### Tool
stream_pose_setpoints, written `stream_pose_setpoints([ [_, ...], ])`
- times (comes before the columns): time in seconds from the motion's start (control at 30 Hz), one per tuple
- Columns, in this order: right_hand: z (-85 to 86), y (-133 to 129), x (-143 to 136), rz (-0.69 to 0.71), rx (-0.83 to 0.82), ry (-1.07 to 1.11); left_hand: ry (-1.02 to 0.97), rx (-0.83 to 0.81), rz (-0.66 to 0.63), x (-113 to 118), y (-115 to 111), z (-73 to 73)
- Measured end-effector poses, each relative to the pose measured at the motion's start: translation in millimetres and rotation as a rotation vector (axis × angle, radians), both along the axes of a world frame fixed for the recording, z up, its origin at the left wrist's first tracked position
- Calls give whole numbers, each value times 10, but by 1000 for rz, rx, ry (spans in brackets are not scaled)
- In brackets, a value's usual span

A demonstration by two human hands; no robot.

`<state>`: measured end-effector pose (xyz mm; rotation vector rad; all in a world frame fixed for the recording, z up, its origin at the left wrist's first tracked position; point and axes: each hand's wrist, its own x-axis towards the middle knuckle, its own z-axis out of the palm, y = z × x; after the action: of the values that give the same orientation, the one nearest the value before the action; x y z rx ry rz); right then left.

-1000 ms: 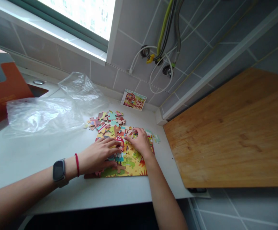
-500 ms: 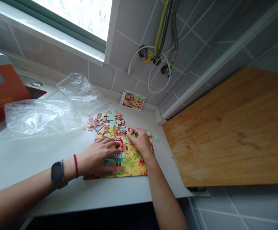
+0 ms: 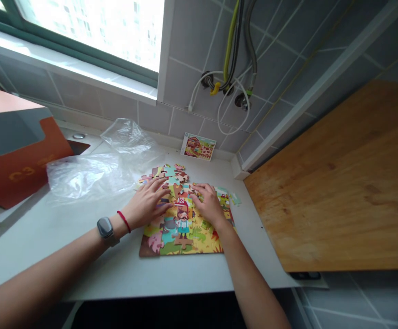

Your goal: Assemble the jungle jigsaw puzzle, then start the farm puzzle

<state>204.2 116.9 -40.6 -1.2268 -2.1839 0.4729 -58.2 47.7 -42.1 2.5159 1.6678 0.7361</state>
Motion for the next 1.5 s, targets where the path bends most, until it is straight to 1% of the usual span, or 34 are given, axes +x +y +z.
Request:
stream_pose_setpoints([
  [0.13, 5, -24, -38, 61, 11, -5, 16, 4, 130, -147, 99, -55],
  [0.2, 8, -24, -42, 74, 20, -10, 15, -7, 172, -214, 152, -84],
  [0.3, 14, -27, -44, 84, 30, -18, 5, -36, 202, -275, 217, -133],
  [0.43, 6, -35, -53, 99, 34, -33, -20, -60, 225, -285, 264, -171],
  [0.6, -37, -22, -62, 99, 64, -2, -42, -46, 232, -277, 278, -152],
  [0.77, -31, -1, -43, 77, 86, 60, -141, -71, 199, -286, 279, -137],
  [0.87, -37, 14, -28, 73, 73, 71, -208, -47, 247, -295, 306, -96],
  [0.93, -51, 23, -27, 75, 58, 78, -231, -22, 269, -302, 370, -34],
  [1.0, -61, 25, -34, 76, 47, 77, -241, -51, 239, -303, 498, 52],
  [1.07, -62, 18, -44, 73, 44, 67, -248, -140, 179, -291, 702, 152],
  [1.1, -58, 13, -49, 71, 44, 62, -242, -207, 157, -277, 830, 202],
  [1.2, -45, 5, -52, 63, 39, 45, -220, -301, 103, -193, 1276, 344],
  [1.3, -37, 17, -34, 55, 23, 29, -171, -394, 33, -58, 1690, 464],
  [1.4, -28, 35, -10, 47, 12, 14, -123, -469, -4, 71, 1954, 519],
  [1.5, -18, 43, -2, 54, 5, 0, -104, -520, 15, 136, 2074, 481],
])
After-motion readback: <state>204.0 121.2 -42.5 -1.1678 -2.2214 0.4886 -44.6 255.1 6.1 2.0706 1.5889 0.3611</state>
